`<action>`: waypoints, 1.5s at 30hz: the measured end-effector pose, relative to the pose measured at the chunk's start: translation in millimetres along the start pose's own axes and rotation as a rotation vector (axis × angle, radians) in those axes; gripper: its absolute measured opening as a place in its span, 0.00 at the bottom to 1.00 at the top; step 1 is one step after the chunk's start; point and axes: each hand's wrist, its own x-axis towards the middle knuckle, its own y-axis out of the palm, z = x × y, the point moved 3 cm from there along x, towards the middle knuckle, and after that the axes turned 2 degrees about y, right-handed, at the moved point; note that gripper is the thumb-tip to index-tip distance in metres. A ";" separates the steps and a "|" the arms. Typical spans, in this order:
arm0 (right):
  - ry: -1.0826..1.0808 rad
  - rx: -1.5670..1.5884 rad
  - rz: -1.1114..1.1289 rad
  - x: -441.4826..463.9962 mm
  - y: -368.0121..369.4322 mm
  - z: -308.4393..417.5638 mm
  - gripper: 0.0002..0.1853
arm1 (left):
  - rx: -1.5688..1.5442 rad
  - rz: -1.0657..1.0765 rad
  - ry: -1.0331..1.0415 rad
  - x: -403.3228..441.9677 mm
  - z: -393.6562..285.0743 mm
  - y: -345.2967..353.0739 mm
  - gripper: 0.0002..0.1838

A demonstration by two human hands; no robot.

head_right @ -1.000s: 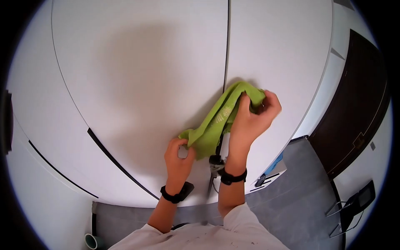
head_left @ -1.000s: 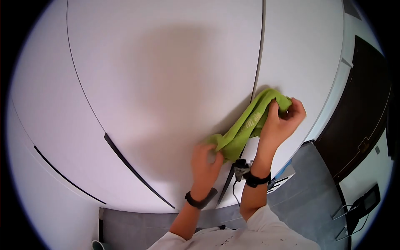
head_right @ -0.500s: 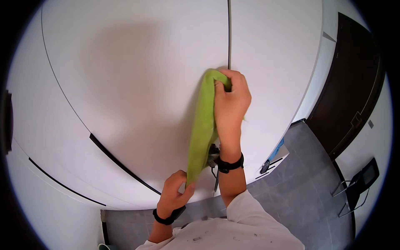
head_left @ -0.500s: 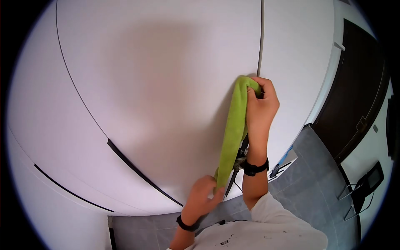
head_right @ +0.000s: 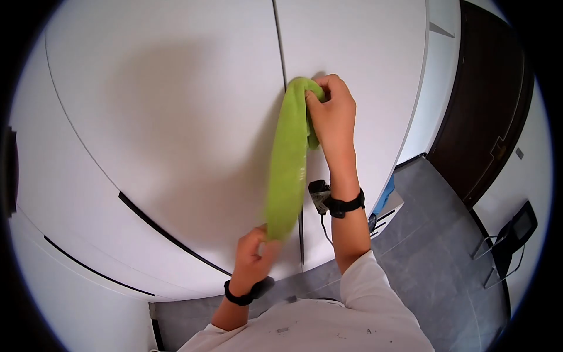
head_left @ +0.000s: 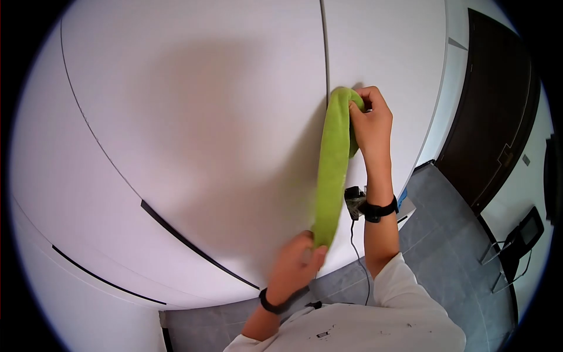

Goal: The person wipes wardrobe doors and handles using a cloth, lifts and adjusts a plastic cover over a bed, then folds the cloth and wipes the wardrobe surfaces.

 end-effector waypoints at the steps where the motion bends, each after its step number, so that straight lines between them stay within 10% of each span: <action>1: -0.010 -0.050 0.047 2.1 -0.1 -0.1 0.07 | -0.020 0.038 0.043 8.3 -5.9 13.6 0.05; 13: -0.235 -0.334 0.232 22.1 -0.1 23.2 0.05 | -0.076 0.331 -0.025 36.8 -27.4 107.1 0.06; 30: -0.488 -0.458 0.220 23.2 25.8 47.0 0.08 | -0.191 0.214 0.057 48.9 -4.8 94.9 0.04; 45: -0.115 -0.279 0.247 43.5 -41.0 -16.3 0.11 | -0.200 0.274 -0.067 19.7 -14.4 122.9 0.08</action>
